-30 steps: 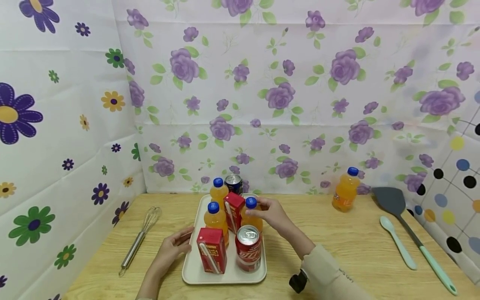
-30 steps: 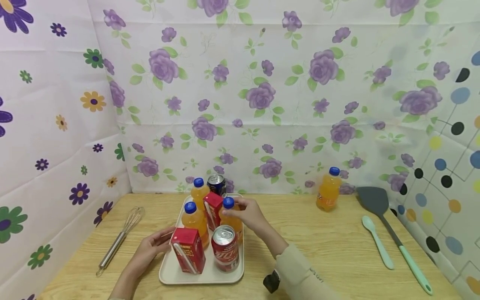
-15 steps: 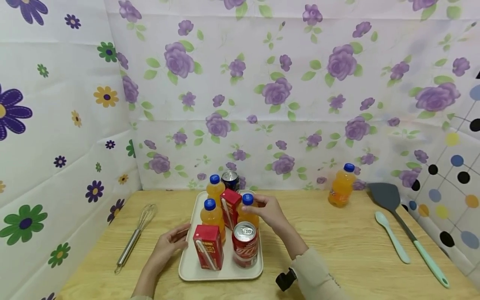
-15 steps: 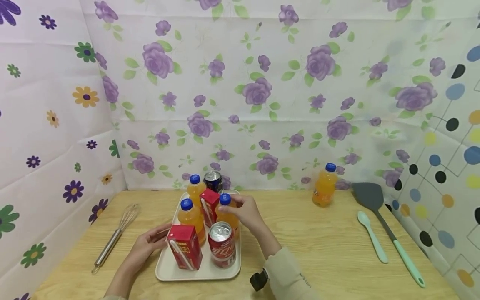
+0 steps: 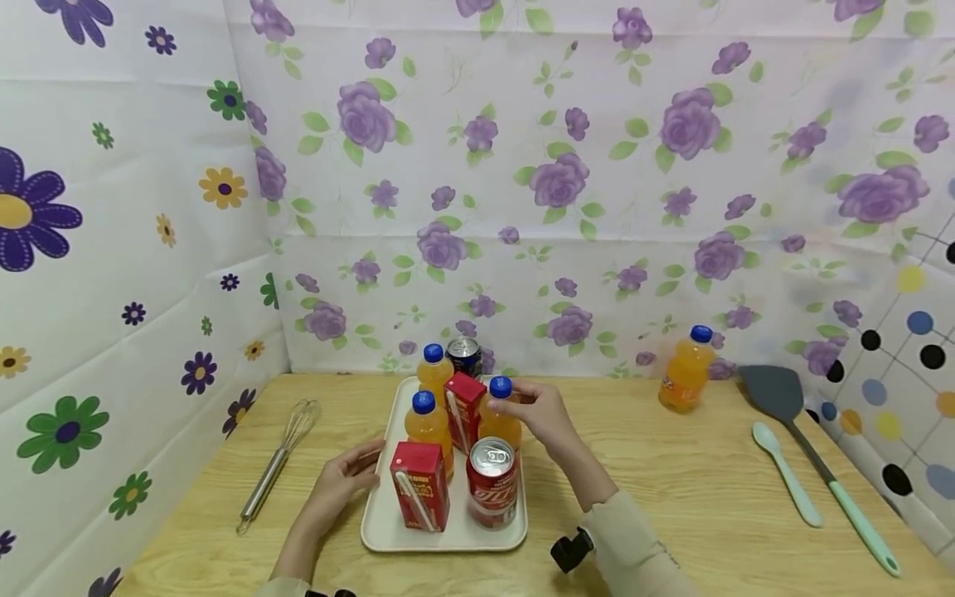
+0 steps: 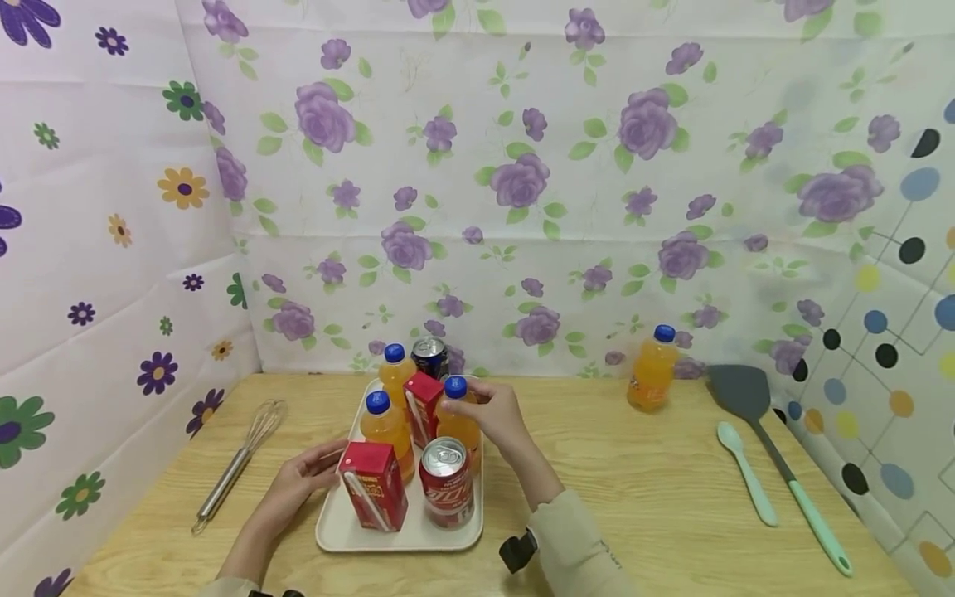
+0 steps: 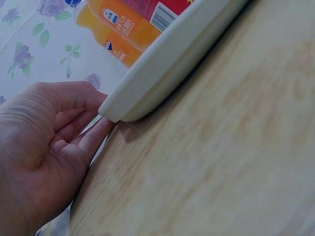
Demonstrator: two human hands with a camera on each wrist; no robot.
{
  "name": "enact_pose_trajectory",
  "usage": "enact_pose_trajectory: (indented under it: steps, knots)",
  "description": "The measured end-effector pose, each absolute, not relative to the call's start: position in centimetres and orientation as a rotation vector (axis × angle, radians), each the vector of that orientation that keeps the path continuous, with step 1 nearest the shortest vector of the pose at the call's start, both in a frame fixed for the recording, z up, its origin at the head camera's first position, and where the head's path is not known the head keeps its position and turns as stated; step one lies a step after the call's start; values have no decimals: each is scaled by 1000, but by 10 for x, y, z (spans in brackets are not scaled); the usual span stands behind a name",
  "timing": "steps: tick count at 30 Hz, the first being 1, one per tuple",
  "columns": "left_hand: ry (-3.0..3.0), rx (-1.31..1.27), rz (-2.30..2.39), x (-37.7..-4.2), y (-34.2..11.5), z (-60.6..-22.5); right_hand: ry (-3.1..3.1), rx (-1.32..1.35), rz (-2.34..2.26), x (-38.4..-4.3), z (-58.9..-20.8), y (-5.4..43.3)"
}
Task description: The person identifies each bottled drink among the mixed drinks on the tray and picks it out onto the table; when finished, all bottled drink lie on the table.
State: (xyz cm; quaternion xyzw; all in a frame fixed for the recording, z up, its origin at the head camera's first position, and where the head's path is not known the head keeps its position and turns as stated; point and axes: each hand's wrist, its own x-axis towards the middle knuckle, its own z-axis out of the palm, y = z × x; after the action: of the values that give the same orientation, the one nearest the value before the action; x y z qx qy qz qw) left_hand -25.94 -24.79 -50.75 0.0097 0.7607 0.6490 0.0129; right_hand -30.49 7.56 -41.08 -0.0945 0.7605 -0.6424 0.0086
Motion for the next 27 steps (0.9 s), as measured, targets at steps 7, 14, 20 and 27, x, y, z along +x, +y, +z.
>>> enact_pose_trajectory:
  steps: [7, 14, 20, 27]
  knots:
    - [2351, 38, 2027, -258, -248, -508, 2380, -390, -2017, -304, -393, 87]
    - [2370, 40, 2017, -261, -247, -508, 2357, -308, -2080, -308, -379, 99]
    - [2383, 37, 2010, -263, -246, -505, 2379, -224, -2069, -320, -369, 113]
    - [2382, 12, 2010, -262, -246, -507, 2466, -134, -2003, -334, -361, 141]
